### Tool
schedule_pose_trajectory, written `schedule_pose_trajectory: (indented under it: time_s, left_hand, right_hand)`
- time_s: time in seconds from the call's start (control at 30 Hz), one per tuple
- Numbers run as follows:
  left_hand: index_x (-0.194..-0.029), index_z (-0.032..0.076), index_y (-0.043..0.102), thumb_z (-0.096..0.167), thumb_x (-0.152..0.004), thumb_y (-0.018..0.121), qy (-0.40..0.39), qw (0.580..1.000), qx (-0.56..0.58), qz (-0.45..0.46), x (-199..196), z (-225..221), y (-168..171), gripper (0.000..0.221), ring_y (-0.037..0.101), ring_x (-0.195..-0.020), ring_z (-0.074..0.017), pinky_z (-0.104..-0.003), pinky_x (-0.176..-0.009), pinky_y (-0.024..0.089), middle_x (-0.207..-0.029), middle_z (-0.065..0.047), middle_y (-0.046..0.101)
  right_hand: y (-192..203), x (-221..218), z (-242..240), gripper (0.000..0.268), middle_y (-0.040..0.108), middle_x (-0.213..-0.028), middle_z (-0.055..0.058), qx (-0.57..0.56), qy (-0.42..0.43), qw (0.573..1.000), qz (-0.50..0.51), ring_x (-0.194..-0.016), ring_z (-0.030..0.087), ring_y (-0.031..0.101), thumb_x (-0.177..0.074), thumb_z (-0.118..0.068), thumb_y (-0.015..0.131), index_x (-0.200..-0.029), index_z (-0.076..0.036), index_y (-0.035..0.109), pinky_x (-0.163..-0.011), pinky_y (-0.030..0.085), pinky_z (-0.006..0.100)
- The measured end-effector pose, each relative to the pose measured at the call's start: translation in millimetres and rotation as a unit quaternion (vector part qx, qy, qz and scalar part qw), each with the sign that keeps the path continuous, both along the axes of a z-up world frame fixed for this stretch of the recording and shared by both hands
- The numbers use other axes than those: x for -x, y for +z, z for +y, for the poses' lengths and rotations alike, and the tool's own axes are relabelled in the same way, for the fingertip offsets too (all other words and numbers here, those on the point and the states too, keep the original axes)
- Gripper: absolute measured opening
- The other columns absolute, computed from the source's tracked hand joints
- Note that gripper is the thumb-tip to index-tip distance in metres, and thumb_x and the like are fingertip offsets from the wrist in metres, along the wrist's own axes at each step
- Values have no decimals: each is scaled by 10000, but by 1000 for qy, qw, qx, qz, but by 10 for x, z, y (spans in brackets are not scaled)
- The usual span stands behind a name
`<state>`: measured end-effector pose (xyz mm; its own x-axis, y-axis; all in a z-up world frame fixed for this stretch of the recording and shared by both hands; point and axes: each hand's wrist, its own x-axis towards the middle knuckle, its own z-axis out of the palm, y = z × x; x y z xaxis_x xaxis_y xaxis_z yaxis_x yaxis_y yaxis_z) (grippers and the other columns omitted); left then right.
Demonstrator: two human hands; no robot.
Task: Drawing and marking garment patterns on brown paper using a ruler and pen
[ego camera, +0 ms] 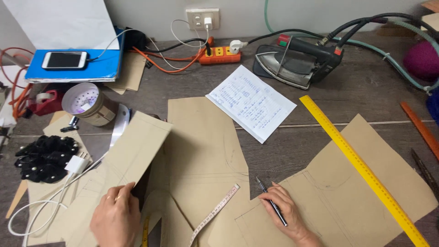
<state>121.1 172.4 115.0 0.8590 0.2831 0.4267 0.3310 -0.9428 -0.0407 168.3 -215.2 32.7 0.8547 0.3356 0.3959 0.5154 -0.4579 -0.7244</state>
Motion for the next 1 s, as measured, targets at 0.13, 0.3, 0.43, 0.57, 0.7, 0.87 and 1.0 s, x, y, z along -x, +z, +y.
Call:
schedule_pose_trajectory:
  time_s: [0.13,0.3,0.43,0.57,0.7,0.87,1.0]
  left_hand:
    - [-1152,283,677,182,-871,624,-143,987,-15,-65,172,-284,526,303,624,-854,-219,-340,-782,421,-1033,51,671]
    - [-907,354,665,101,-792,577,-280,943,53,-173,68,-604,821,291,643,-956,-215,-503,-1066,338,-938,64,626]
    - [-892,388,626,142,-825,505,-366,911,109,-157,15,-590,657,283,582,-1124,-292,-594,-1150,208,-1091,5,604]
    - [-816,379,679,192,-742,541,-347,914,164,-132,42,-725,278,243,585,-1113,-310,-643,-1031,347,-1099,-34,611]
    - [-1313,176,411,120,-608,706,-307,900,310,16,191,-921,-263,766,384,-1283,-417,-492,-1033,373,-1449,-214,251]
    - [-1531,296,53,1189,-31,598,-76,979,-112,152,558,-927,-1033,1829,189,-1446,-406,-620,-943,344,-1618,-150,82]
    - [-1524,304,41,1028,-328,560,-3,985,-36,168,676,-563,-1147,1491,61,-1472,-360,-667,-983,238,-1634,-121,-2]
  right_hand:
    - [127,-20,14,287,776,-930,44,-116,-80,965,222,-900,142,729,-941,-215,449,-963,-86,705,-822,581,276]
    - [-2339,-320,-468,361,650,-1222,33,-73,-142,966,202,-1021,117,633,-955,-263,462,-1222,-32,542,-907,488,230]
    - [251,-238,-62,770,588,-1315,341,-496,-12,715,493,-670,187,650,-796,-731,391,-1153,-67,544,-592,519,327]
    - [659,-100,-109,829,625,-1266,323,-486,36,734,473,-810,269,711,-774,-691,508,-1224,6,494,-684,570,409]
    - [711,70,-268,394,609,-1406,129,-266,-24,868,418,-1375,158,461,-798,3,645,-1172,-77,548,-1108,319,323]
    - [419,4,-847,455,552,-1448,97,-147,-184,919,316,-1356,164,480,-762,-38,647,-1193,-115,526,-1047,416,328]
    - [382,-27,-1082,522,439,-1501,168,-116,-168,944,260,-1408,194,388,-762,29,603,-1256,-57,459,-1160,241,319]
